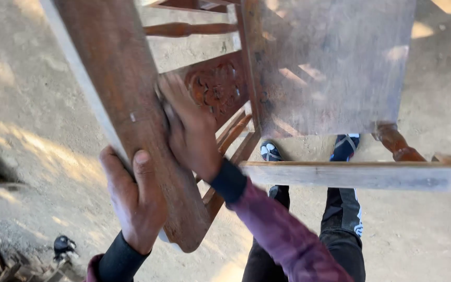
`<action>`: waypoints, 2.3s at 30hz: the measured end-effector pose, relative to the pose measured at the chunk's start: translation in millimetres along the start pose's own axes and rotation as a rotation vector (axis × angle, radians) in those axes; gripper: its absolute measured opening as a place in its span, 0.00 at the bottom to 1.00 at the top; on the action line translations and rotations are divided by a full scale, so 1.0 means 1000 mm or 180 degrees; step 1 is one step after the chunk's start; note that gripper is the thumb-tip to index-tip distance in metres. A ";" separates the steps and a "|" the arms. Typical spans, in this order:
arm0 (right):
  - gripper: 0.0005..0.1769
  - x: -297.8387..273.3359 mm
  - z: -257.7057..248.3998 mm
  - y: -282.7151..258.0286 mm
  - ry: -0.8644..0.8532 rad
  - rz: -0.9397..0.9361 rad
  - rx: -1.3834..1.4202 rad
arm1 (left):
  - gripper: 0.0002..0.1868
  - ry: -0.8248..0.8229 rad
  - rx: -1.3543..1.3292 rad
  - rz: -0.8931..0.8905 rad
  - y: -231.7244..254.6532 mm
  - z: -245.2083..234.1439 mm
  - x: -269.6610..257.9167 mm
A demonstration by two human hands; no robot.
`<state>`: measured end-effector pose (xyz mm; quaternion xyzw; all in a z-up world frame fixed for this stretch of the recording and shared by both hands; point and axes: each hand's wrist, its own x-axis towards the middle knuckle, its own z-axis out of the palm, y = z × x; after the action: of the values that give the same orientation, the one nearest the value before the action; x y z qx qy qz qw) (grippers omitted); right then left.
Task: Sanding the wooden surface of a chair with sandpaper to smooth it.
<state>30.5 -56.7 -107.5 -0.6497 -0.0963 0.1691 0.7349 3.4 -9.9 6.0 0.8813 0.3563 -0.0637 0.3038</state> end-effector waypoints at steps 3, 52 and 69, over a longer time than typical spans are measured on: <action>0.25 0.012 -0.002 -0.003 0.0382 -0.0132 0.0004 | 0.21 0.0059 0.0068 -0.0084 -0.001 0.003 0.004; 0.18 0.029 0.010 0.004 0.0721 0.0262 -0.0993 | 0.17 0.0075 -0.0067 0.0268 -0.004 0.000 0.001; 0.17 0.027 0.003 -0.017 0.0834 0.0003 -0.1199 | 0.18 0.0113 -0.0166 0.0437 -0.010 0.003 0.006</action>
<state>56.2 -45.7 -92.7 -0.7918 -0.0296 0.0626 0.6068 1.2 -2.4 -3.6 0.8964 0.3019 -0.0177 0.3240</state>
